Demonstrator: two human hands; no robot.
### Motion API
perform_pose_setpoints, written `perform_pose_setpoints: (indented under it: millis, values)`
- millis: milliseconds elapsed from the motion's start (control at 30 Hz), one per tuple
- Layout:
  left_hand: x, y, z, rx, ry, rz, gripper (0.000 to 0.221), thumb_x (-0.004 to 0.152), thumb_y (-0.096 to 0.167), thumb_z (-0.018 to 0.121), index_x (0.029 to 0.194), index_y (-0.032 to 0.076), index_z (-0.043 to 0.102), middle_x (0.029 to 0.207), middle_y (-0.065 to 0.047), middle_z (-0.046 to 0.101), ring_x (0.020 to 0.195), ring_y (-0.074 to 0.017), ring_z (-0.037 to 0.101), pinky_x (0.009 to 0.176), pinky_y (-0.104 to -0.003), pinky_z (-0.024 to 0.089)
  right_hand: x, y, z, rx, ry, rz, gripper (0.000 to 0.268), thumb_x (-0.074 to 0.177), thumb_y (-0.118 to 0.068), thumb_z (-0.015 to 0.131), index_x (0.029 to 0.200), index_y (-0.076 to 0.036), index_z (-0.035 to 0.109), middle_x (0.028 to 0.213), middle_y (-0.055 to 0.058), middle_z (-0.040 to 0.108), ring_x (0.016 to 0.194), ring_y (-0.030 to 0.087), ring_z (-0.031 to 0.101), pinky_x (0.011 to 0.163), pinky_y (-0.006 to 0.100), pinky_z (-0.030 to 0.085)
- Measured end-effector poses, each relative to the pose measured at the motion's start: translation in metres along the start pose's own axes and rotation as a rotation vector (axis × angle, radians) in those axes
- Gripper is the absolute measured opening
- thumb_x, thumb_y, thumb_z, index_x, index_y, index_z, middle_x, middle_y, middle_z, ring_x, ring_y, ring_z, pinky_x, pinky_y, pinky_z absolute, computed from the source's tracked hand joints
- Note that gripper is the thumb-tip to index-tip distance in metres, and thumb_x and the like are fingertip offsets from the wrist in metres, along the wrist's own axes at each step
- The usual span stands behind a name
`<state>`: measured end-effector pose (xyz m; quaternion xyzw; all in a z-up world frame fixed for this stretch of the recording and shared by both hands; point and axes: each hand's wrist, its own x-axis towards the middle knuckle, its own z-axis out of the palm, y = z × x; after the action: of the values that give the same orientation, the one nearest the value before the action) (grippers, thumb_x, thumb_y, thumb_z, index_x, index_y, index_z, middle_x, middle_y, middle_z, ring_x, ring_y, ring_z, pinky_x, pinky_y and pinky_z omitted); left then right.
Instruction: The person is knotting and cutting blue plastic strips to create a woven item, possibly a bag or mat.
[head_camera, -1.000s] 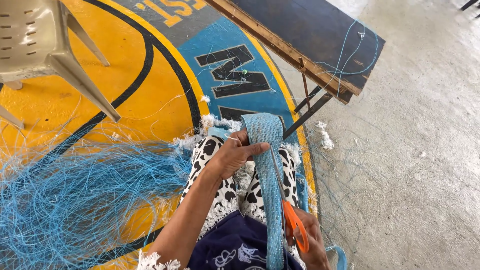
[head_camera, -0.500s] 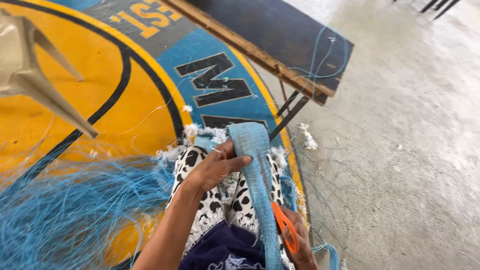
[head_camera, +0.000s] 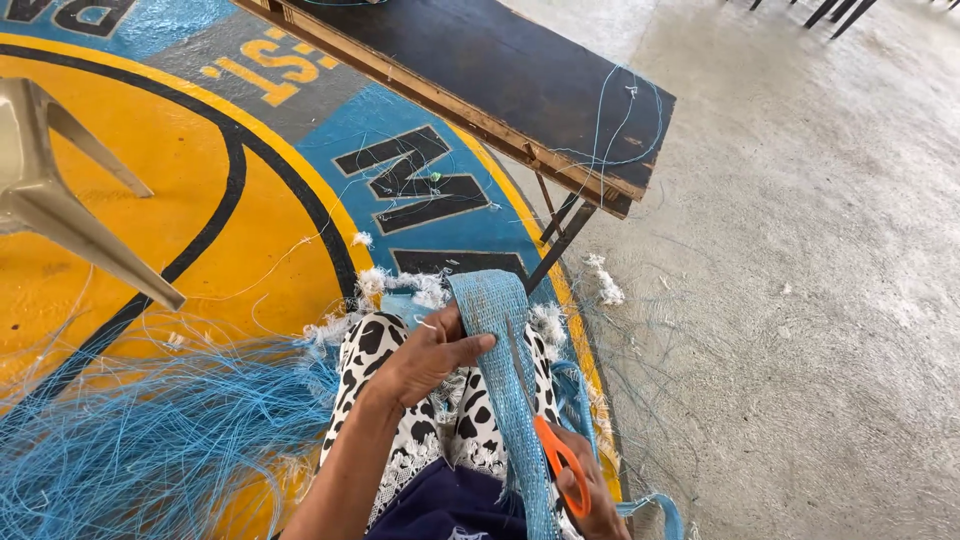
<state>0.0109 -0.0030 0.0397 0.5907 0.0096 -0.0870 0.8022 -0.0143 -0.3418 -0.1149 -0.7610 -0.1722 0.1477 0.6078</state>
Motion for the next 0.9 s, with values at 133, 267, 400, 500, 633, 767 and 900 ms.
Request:
perform_pose_setpoints:
  millis: [133, 267, 400, 500, 633, 767, 900]
  values:
    - [0.0, 0.002, -0.001, -0.078, -0.018, 0.082, 0.053, 0.083, 0.026, 0.077, 0.13, 0.007, 0.064, 0.114, -0.009, 0.075, 0.105, -0.0213, 0.069, 0.097, -0.042, 0.055, 0.007, -0.027, 0.007, 0.121, -0.021, 0.031, 0.096, 0.074, -0.079, 0.067, 0.113, 0.008, 0.06, 0.076, 0.003, 0.049, 0.065, 0.013, 0.044, 0.058, 0.033, 0.04]
    - [-0.006, 0.001, -0.001, -0.031, -0.039, 0.141, 0.043, 0.089, 0.023, 0.075, 0.125, 0.004, 0.063, 0.114, -0.01, 0.075, 0.107, -0.0226, 0.071, 0.101, -0.043, 0.057, 0.009, -0.064, 0.017, 0.194, -0.165, -0.146, 0.081, 0.08, -0.081, 0.069, 0.082, 0.0, 0.06, 0.071, -0.001, 0.045, 0.062, 0.01, 0.038, 0.054, 0.028, 0.032]
    - [-0.008, 0.004, 0.005, -0.027, -0.051, 0.125, 0.048, 0.084, 0.024, 0.076, 0.127, 0.008, 0.061, 0.115, -0.009, 0.074, 0.108, -0.0211, 0.07, 0.103, -0.041, 0.056, 0.007, -0.058, 0.011, 0.143, -0.115, -0.084, 0.084, 0.076, -0.087, 0.063, 0.08, -0.003, 0.056, 0.066, -0.004, 0.04, 0.058, 0.008, 0.033, 0.051, 0.027, 0.028]
    - [-0.008, 0.005, 0.007, -0.043, -0.026, 0.094, 0.053, 0.081, 0.029, 0.076, 0.128, 0.015, 0.058, 0.112, -0.003, 0.073, 0.104, -0.0166, 0.069, 0.097, -0.039, 0.058, 0.011, -0.073, 0.016, 0.105, -0.084, -0.044, 0.088, 0.074, -0.089, 0.059, 0.08, -0.001, 0.058, 0.064, -0.003, 0.04, 0.056, 0.008, 0.032, 0.05, 0.029, 0.025]
    - [-0.006, -0.004, 0.003, 0.018, 0.023, 0.094, 0.052, 0.081, 0.031, 0.082, 0.122, 0.004, 0.065, 0.097, -0.006, 0.071, 0.093, -0.0186, 0.067, 0.092, -0.04, 0.06, 0.015, -0.072, 0.015, 0.063, -0.122, -0.14, 0.089, 0.079, -0.089, 0.056, 0.081, 0.0, 0.061, 0.068, -0.003, 0.04, 0.062, 0.009, 0.034, 0.056, 0.03, 0.027]
    - [-0.005, -0.006, 0.003, -0.015, 0.027, 0.104, 0.05, 0.081, 0.03, 0.083, 0.118, 0.002, 0.065, 0.094, -0.004, 0.07, 0.089, -0.017, 0.068, 0.088, -0.042, 0.061, 0.012, -0.057, 0.007, 0.004, -0.11, -0.198, 0.088, 0.081, -0.088, 0.056, 0.08, -0.001, 0.061, 0.07, -0.002, 0.038, 0.066, 0.01, 0.033, 0.062, 0.032, 0.029]
    - [-0.01, 0.003, 0.007, -0.052, -0.008, 0.151, 0.049, 0.08, 0.03, 0.08, 0.121, 0.008, 0.063, 0.099, -0.003, 0.074, 0.092, -0.0151, 0.07, 0.089, -0.039, 0.06, 0.015, -0.096, 0.018, 0.004, -0.121, -0.192, 0.089, 0.079, -0.088, 0.056, 0.09, -0.001, 0.064, 0.069, -0.002, 0.046, 0.064, 0.01, 0.041, 0.062, 0.032, 0.036]
